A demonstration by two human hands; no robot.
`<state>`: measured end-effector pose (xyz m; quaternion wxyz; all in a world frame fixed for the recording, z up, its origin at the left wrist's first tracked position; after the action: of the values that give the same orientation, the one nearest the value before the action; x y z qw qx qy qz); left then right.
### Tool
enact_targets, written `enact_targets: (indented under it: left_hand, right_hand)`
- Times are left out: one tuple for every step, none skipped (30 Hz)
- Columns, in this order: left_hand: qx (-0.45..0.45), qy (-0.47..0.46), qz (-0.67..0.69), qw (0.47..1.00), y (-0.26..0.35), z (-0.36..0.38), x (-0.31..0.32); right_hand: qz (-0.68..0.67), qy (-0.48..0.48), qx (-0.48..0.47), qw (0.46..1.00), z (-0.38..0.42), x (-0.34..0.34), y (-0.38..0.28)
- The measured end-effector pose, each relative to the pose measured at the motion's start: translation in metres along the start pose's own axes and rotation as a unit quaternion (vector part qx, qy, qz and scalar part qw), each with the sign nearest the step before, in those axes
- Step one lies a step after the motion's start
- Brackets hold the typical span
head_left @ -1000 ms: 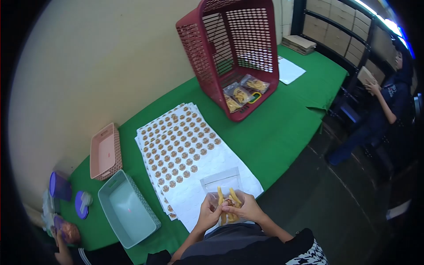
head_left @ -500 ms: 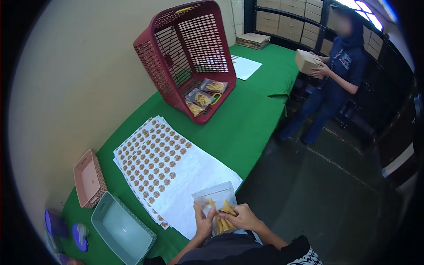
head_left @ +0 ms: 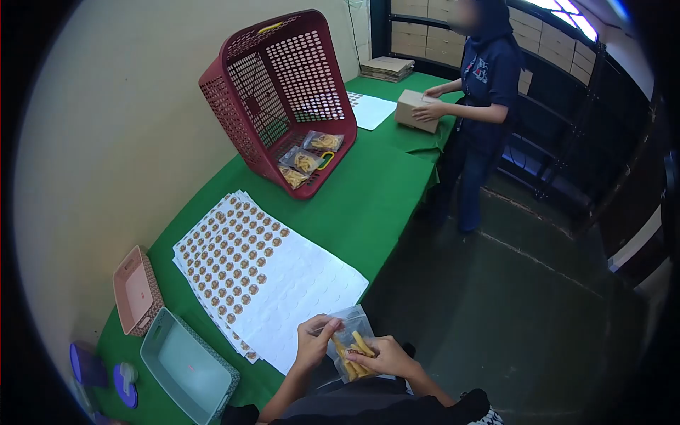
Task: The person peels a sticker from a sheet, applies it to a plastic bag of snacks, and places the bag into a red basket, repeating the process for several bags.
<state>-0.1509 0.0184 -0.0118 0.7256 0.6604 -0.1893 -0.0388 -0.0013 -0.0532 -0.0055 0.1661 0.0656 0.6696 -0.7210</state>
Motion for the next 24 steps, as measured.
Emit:
enact_targets:
  left_hand:
    - [0.020, -0.007, -0.016, 1.000, -0.001, 0.000, 0.004]
    - [0.040, -0.015, -0.031, 0.999, -0.001, 0.001, 0.010]
    - [0.046, -0.015, -0.029, 0.998, -0.002, 0.002, 0.017]
    - [0.046, -0.017, -0.031, 0.998, -0.001, 0.004, 0.026]
    - [0.050, -0.021, -0.031, 0.998, -0.002, 0.003, 0.036]
    - [0.062, -0.023, -0.024, 0.998, -0.006, 0.001, 0.046]
    - [0.050, -0.042, -0.046, 0.997, -0.014, 0.001, 0.057]
    - [0.037, -0.059, -0.070, 0.995, -0.020, -0.001, 0.068]
    - [0.025, -0.067, -0.060, 0.996, -0.020, 0.001, 0.084]
    - [0.066, -0.087, -0.081, 0.991, -0.019, 0.001, 0.100]
    - [0.049, -0.109, -0.079, 0.990, -0.022, 0.002, 0.113]
    - [0.034, -0.130, -0.078, 0.988, -0.027, 0.003, 0.124]
    - [0.023, -0.140, -0.079, 0.987, -0.030, 0.003, 0.137]
    - [0.014, -0.133, -0.075, 0.988, -0.031, 0.005, 0.150]
    - [-0.006, -0.136, -0.075, 0.988, -0.036, 0.004, 0.160]
    - [-0.027, -0.139, -0.074, 0.987, -0.039, 0.003, 0.170]
    - [-0.025, -0.138, -0.072, 0.988, -0.039, 0.002, 0.179]
    - [0.018, -0.158, -0.078, 0.984, -0.033, 0.000, 0.190]
    - [0.060, -0.179, -0.084, 0.978, -0.031, 0.000, 0.200]
    - [0.062, -0.179, -0.080, 0.979, -0.039, -0.004, 0.207]
    - [0.093, -0.183, -0.114, 0.972, -0.048, -0.010, 0.212]
    - [0.122, -0.184, -0.149, 0.964, -0.055, -0.013, 0.218]
    - [0.121, -0.180, -0.146, 0.965, -0.061, -0.014, 0.225]
    - [0.124, -0.160, -0.164, 0.965, -0.063, -0.015, 0.231]
  right_hand:
    - [0.012, -0.018, 0.004, 1.000, 0.002, -0.005, 0.002]
    - [0.025, -0.035, 0.009, 0.999, 0.004, -0.011, 0.004]
    - [0.029, -0.034, 0.005, 0.999, 0.007, -0.017, 0.004]
    - [0.074, -0.035, -0.006, 0.997, 0.011, -0.025, 0.003]
    - [0.122, -0.035, -0.018, 0.992, 0.013, -0.036, 0.002]
    - [0.134, -0.031, -0.024, 0.990, 0.015, -0.046, 0.004]
    - [0.068, 0.028, -0.072, 0.995, 0.019, -0.054, 0.008]
    - [-0.002, 0.084, -0.120, 0.989, 0.024, -0.064, 0.012]
    - [-0.058, 0.116, -0.135, 0.982, 0.029, -0.074, 0.014]
    - [-0.053, 0.114, -0.140, 0.982, 0.034, -0.085, 0.018]
    - [-0.099, 0.112, -0.106, 0.983, 0.040, -0.097, 0.024]
    - [-0.144, 0.108, -0.072, 0.981, 0.045, -0.109, 0.028]
    - [-0.132, 0.104, -0.119, 0.978, 0.049, -0.120, 0.029]
    - [-0.129, 0.101, -0.121, 0.979, 0.053, -0.130, 0.035]
    - [-0.115, 0.114, -0.116, 0.980, 0.059, -0.139, 0.043]
    - [-0.102, 0.126, -0.110, 0.981, 0.063, -0.147, 0.049]
    - [-0.090, 0.147, -0.111, 0.979, 0.067, -0.156, 0.052]
    - [-0.088, 0.146, -0.111, 0.979, 0.071, -0.164, 0.055]
    - [-0.077, 0.182, -0.091, 0.976, 0.075, -0.171, 0.058]
    - [-0.064, 0.218, -0.072, 0.971, 0.077, -0.180, 0.061]
    - [-0.058, 0.217, -0.073, 0.972, 0.078, -0.186, 0.065]
    - [-0.020, 0.237, -0.072, 0.969, 0.080, -0.190, 0.071]
    - [0.016, 0.254, -0.071, 0.964, 0.081, -0.193, 0.075]
    - [0.017, 0.250, -0.070, 0.966, 0.081, -0.196, 0.076]
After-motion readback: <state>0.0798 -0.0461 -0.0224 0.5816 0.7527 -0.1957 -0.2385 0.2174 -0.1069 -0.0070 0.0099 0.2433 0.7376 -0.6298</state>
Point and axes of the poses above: each hand's wrist, its own z-axis away from the middle knuckle, its own x-axis out of the palm, y = z × x, the point moved 1 cm from there along -z, towards the middle knuckle, and after that the axes turned 2 degrees about x, right-handed, at the moved point
